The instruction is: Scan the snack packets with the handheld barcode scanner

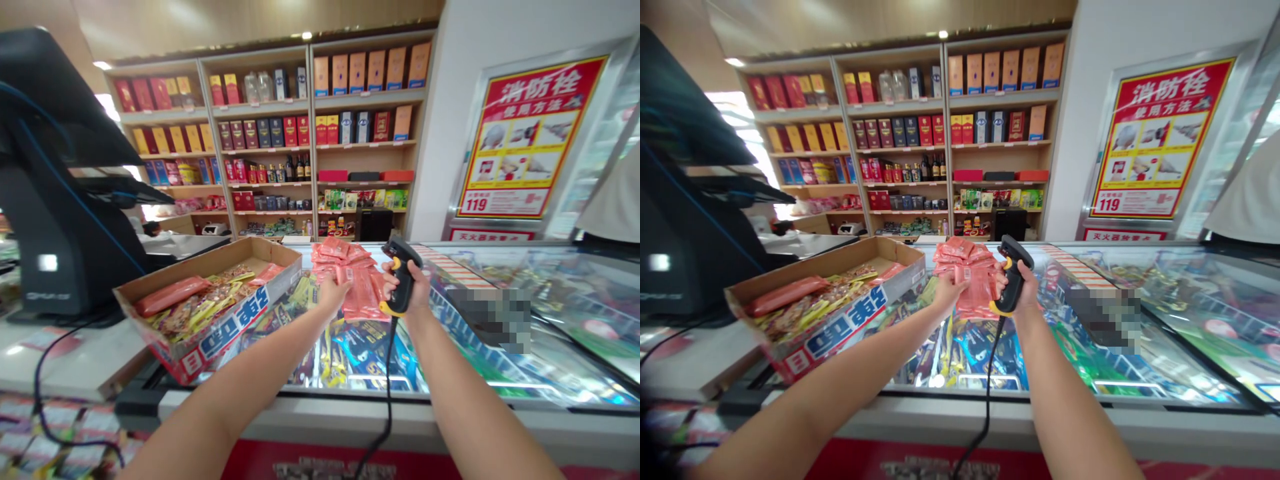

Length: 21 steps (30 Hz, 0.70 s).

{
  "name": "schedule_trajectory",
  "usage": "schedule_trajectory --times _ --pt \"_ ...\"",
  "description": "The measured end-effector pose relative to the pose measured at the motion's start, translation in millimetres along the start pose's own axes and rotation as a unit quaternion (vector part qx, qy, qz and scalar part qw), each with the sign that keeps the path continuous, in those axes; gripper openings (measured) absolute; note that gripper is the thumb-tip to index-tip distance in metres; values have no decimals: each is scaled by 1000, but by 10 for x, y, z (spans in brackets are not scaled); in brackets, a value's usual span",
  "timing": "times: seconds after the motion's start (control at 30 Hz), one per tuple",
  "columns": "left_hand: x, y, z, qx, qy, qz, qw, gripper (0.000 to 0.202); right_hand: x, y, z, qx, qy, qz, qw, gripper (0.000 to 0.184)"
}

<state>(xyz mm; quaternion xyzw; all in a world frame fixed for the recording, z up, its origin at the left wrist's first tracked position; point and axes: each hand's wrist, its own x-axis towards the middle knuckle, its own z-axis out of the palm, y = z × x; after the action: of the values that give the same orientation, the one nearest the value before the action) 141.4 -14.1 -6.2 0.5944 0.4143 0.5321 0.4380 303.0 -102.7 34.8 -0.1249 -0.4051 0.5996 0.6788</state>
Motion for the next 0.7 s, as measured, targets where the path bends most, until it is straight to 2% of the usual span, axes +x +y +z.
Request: schedule_trajectory --times 0.1,0.23,0.3,0.4,0.47,0.53,0.63,0.67,0.7 --pt "44 -66 187 114 23 -22 993 11 18 19 -20 17 3 -7 1000 28" --pt "-13 -66 348 159 4 -45 986 6 41 27 -42 19 -7 17 1000 28" --pt "-61 -27 379 169 0 -30 985 13 46 31 -48 18 -7 30 999 29" --pt "-35 92 277 211 53 21 976 30 44 45 -30 19 0 30 999 29" --pt "106 233 61 241 69 74 965 35 40 65 2 16 7 20 1000 29" --pt "343 427 -282 264 45 111 957 29 35 96 46 -1 7 19 1000 28" --pt "756 728 -964 340 5 107 934 12 26 156 118 -44 -2 38 998 29" --pt "868 803 -1201 369 3 89 925 4 22 176 141 -56 -4 49 997 29" --pt "954 853 -1426 389 15 73 918 7 16 196 164 -67 -7 62 996 30"
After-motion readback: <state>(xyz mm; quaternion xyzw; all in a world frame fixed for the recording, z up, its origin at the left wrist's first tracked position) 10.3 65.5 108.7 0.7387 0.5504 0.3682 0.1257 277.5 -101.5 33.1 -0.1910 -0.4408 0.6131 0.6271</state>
